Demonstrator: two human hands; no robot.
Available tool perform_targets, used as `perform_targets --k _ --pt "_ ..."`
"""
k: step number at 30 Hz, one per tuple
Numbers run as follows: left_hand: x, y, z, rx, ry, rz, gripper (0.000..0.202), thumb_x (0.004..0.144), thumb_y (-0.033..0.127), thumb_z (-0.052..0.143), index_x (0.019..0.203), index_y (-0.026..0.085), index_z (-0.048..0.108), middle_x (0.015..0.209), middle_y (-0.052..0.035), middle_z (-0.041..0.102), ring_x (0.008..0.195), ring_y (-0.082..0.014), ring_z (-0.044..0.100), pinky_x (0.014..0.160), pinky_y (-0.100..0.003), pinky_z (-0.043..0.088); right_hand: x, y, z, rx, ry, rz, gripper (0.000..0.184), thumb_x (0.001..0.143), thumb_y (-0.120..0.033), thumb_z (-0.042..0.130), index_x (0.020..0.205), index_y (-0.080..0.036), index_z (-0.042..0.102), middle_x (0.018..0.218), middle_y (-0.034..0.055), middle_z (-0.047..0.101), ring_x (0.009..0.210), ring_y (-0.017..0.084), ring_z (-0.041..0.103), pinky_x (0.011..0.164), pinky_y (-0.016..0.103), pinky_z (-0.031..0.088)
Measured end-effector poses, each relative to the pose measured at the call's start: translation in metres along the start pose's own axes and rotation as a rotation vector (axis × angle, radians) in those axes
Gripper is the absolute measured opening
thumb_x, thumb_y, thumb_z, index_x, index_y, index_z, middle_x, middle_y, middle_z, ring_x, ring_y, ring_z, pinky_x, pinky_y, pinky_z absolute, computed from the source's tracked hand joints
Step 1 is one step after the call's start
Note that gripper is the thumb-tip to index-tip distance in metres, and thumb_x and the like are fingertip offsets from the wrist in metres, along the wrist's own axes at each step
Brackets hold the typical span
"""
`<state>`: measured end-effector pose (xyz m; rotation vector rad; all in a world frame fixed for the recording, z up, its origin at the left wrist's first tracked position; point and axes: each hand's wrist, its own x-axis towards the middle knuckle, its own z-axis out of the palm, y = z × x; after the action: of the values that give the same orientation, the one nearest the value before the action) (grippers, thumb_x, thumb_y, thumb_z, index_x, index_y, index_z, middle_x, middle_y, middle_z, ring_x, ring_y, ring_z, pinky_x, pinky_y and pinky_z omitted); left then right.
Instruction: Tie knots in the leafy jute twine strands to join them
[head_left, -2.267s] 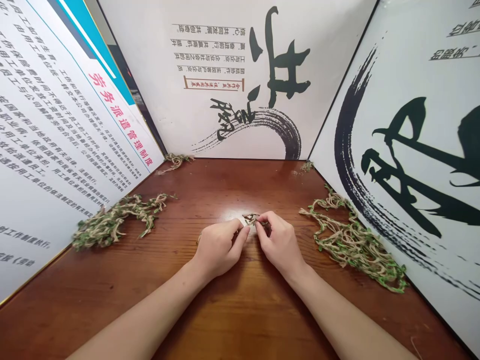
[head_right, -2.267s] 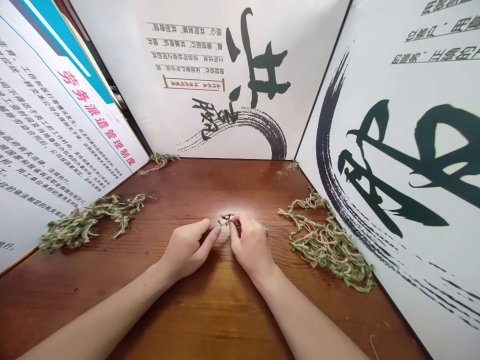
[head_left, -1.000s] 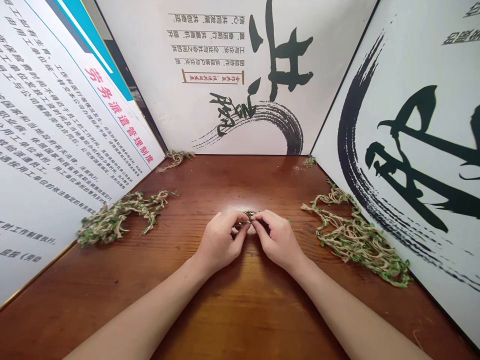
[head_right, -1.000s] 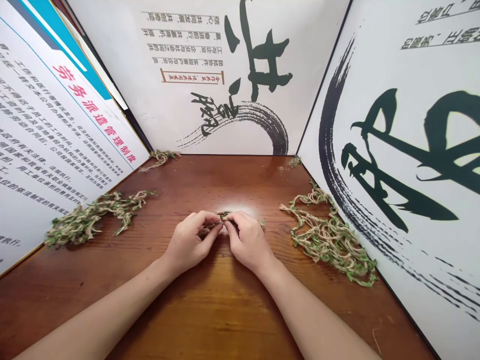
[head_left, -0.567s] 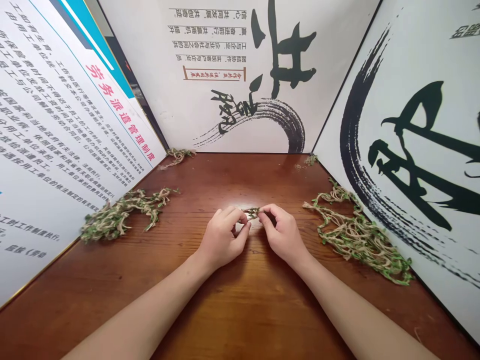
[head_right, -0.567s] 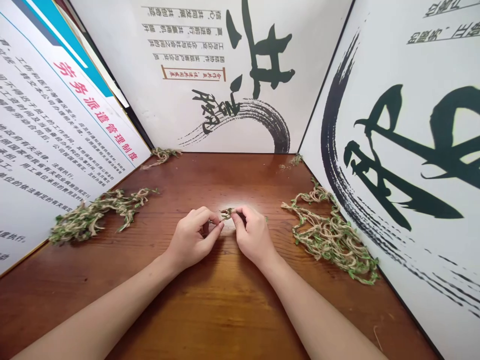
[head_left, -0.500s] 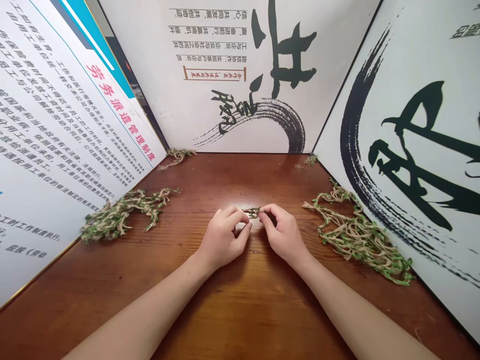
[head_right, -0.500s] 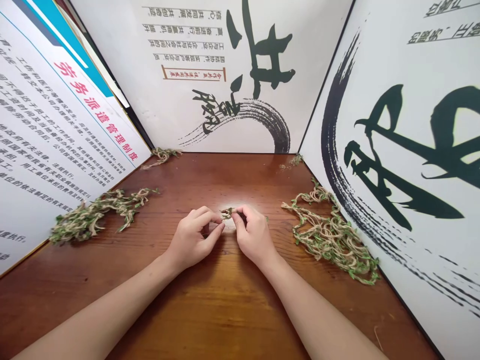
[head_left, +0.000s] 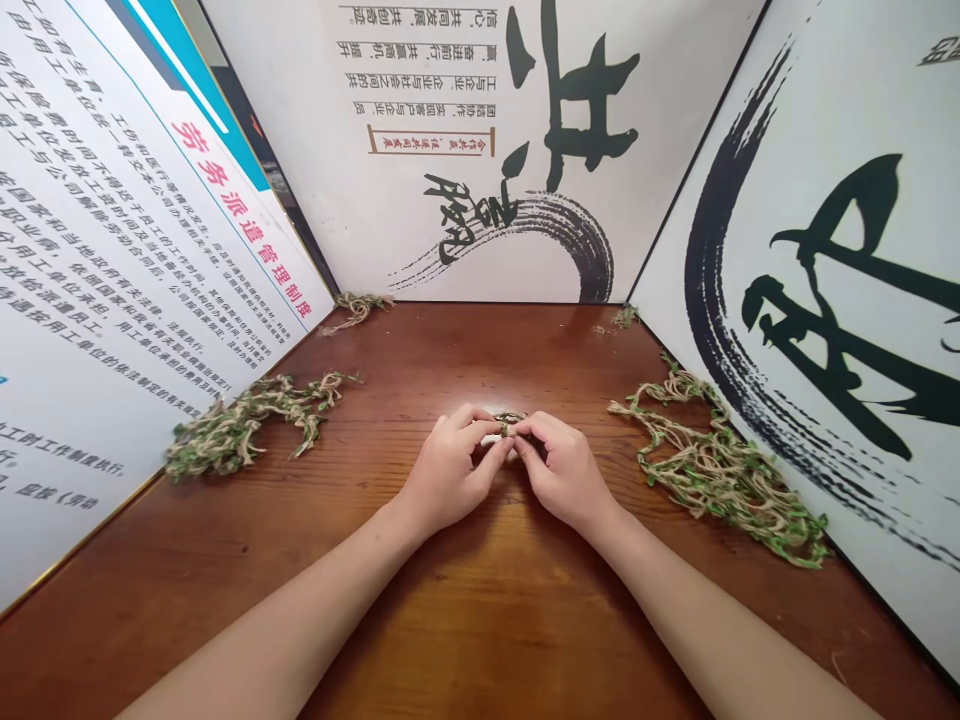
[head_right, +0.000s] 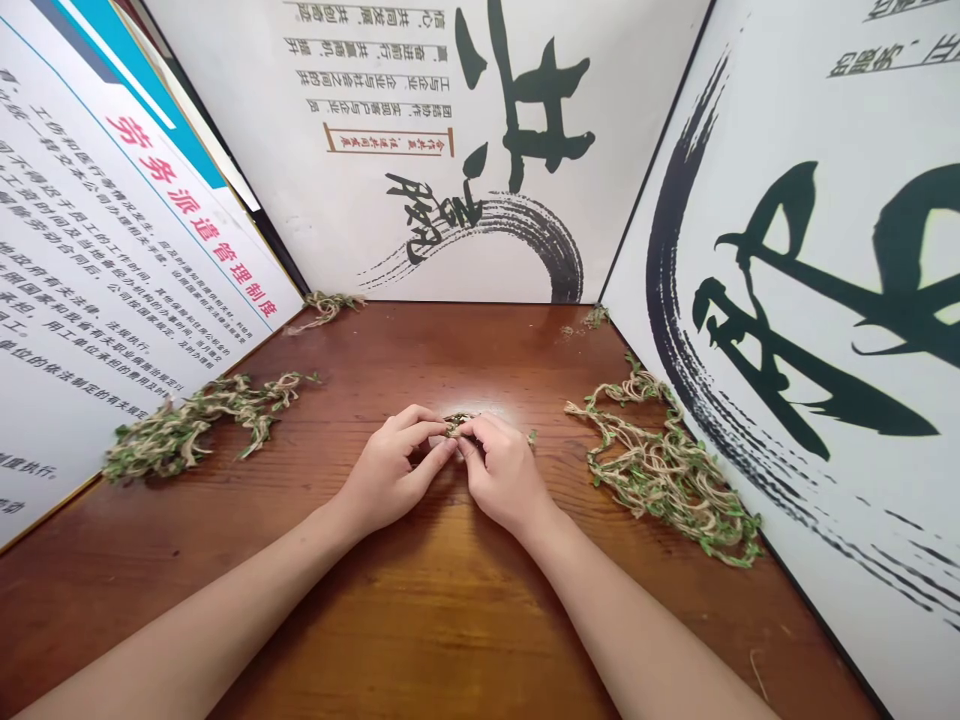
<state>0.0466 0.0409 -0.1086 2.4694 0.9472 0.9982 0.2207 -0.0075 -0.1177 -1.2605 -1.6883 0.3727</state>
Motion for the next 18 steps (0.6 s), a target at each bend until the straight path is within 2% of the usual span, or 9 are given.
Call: perform_targets --k 4,9,14,18 --pt "0.0002 -0.0026 0.0012 -0.075 -0.018 -0.005 0.015 0.099 0.023 0.058 0.102 0.019 0.073 0.103 -0.0069 0.069 0.087 -0.0166 0.067 0.073 -0.029 0.052 -0.0017 -0.0011 0.0001 -0.023 -0.017 -0.035 0.016 0.096 -0.014 0.052 0.09 -0.02 0.066 0.082 0.0048 0.067 0.075 0.019 0.064 0.071 0.029 0.05" --pt "0.0001 -0.0045 0.0028 -0.06 0.03 0.018 0.019 0.099 0.018 0.054 0.09 0.018 0.071 0.096 -0.0071 0.068 0.082 -0.0152 0.065 0.066 -0.026 0.051 -0.0027 -0.0032 0.0011 -0.033 -0.022 -0.068 0.014 0.097 -0.015 0.052 0.093 -0.02 0.065 0.088 0.0066 0.069 0.081 0.02 0.065 0.075 0.031 0.052" --pt "-0.0006 -0.0062 0.004 -0.104 0.037 -0.006 0.014 0.091 0.014 0.059 0.097 0.018 0.071 0.099 -0.0057 0.069 0.07 -0.0109 0.062 0.064 -0.025 0.052 -0.0041 -0.0024 0.0019 -0.057 -0.016 -0.111 0.016 0.098 -0.014 0.05 0.096 -0.02 0.065 0.089 0.007 0.068 0.082 0.021 0.065 0.076 0.032 0.053" --pt "-0.0019 -0.0072 0.0047 -0.089 0.051 0.004 0.015 0.09 0.012 0.059 0.097 0.018 0.072 0.099 -0.0052 0.069 0.071 -0.011 0.063 0.062 -0.024 0.051 -0.0048 -0.0031 0.0028 -0.101 -0.031 -0.141 0.017 0.099 -0.013 0.05 0.099 -0.02 0.065 0.092 0.0081 0.068 0.085 0.022 0.064 0.078 0.032 0.052"
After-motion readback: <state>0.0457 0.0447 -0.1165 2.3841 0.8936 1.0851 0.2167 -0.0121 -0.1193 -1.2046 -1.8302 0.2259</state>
